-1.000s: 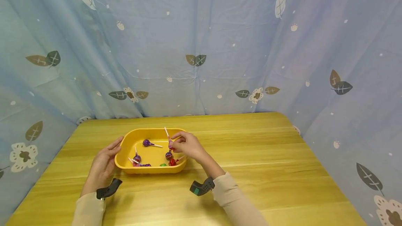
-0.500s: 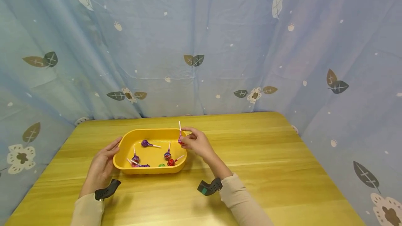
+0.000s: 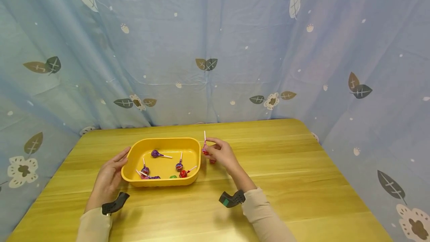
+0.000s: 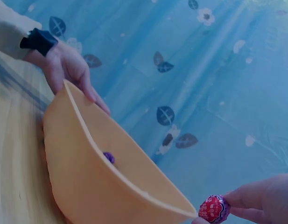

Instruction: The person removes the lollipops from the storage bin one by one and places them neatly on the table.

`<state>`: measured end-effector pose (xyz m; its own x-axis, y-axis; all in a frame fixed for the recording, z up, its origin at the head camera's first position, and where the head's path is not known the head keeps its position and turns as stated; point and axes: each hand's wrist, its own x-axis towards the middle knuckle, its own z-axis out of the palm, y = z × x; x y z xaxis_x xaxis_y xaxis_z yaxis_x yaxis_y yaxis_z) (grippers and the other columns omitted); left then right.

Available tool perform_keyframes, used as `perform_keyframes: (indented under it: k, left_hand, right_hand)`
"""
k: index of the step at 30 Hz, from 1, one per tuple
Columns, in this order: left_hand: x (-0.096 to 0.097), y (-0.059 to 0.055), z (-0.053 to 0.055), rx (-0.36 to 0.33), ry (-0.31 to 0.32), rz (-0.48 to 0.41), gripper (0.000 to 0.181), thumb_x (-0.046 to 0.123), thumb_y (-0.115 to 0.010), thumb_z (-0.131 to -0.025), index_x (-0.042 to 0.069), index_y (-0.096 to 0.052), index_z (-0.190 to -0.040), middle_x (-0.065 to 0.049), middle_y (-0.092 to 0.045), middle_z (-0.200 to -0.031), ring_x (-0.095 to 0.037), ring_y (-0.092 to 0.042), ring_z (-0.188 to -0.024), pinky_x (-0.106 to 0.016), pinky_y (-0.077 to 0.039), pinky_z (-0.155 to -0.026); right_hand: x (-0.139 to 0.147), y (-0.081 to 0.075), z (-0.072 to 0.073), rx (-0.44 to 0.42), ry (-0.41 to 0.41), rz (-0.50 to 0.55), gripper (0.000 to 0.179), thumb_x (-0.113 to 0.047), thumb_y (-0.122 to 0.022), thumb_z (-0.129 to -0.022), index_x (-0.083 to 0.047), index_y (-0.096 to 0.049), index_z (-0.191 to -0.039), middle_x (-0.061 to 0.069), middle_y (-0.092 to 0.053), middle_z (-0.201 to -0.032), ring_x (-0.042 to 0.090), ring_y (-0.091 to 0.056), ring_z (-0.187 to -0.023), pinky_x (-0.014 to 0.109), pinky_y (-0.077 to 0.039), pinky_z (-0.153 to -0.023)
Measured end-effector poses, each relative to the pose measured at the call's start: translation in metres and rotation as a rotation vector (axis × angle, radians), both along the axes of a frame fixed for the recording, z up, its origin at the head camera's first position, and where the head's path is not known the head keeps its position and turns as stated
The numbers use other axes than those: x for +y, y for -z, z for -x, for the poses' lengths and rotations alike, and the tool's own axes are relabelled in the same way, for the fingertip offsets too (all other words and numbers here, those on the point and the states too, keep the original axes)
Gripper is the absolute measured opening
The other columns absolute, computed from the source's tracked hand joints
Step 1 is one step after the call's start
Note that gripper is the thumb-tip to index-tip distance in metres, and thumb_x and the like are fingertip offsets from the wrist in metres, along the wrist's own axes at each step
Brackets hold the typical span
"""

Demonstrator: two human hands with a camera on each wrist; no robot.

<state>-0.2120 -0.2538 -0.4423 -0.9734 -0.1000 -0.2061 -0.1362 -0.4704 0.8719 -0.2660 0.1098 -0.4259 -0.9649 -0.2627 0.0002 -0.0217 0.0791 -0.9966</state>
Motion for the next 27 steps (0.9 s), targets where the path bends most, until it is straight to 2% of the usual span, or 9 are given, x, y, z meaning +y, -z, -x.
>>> perform_keyframes:
  k: [7,13,16,20,27]
  left_hand:
    - [0.001,0.001,0.0,0.01,0.011,0.029,0.053,-0.002,-0.039,-0.102,0.002,-0.022,-0.152,-0.011,-0.018,-0.159,-0.017,-0.028,-0.14,-0.027,-0.032,-0.108]
    - [0.002,0.0,0.0,0.007,0.006,0.046,0.052,-0.004,-0.039,-0.102,0.001,-0.022,-0.151,-0.012,-0.018,-0.158,-0.018,-0.027,-0.141,-0.029,-0.03,-0.109]
    - [0.002,-0.001,0.001,-0.007,-0.007,0.027,0.052,-0.004,-0.038,-0.102,0.002,-0.023,-0.151,-0.011,-0.019,-0.158,-0.016,-0.028,-0.14,-0.027,-0.031,-0.108]
    - [0.001,-0.002,0.0,-0.005,-0.003,0.027,0.052,-0.004,-0.037,-0.102,0.003,-0.023,-0.151,-0.01,-0.019,-0.158,-0.015,-0.027,-0.141,-0.026,-0.031,-0.108]
    - [0.002,-0.003,-0.002,0.001,0.002,0.045,0.052,-0.003,-0.035,-0.103,0.003,-0.022,-0.152,-0.011,-0.018,-0.159,-0.017,-0.025,-0.142,-0.027,-0.03,-0.109]
  right_hand:
    - [0.015,0.004,0.004,-0.06,0.039,-0.021,0.043,-0.008,-0.058,-0.097,0.008,-0.049,-0.136,0.023,-0.062,-0.106,0.039,-0.064,-0.099,0.052,-0.05,-0.09]
    - [0.022,0.01,0.007,-0.029,0.095,-0.07,0.037,-0.012,-0.062,-0.096,0.006,-0.058,-0.128,0.017,-0.065,-0.104,0.036,-0.065,-0.094,0.049,-0.053,-0.088]
    - [0.024,0.014,0.009,-0.015,0.113,-0.118,0.033,-0.012,-0.063,-0.095,0.006,-0.062,-0.123,0.016,-0.066,-0.101,0.034,-0.065,-0.089,0.047,-0.055,-0.084]
    - [0.027,0.021,0.01,-0.039,0.129,-0.17,0.029,-0.01,-0.063,-0.095,0.006,-0.065,-0.119,0.015,-0.065,-0.098,0.029,-0.066,-0.082,0.042,-0.058,-0.078]
    - [0.033,0.032,0.011,-0.073,0.159,-0.206,0.025,-0.011,-0.062,-0.095,0.006,-0.067,-0.113,0.015,-0.065,-0.096,0.028,-0.069,-0.075,0.036,-0.06,-0.069]
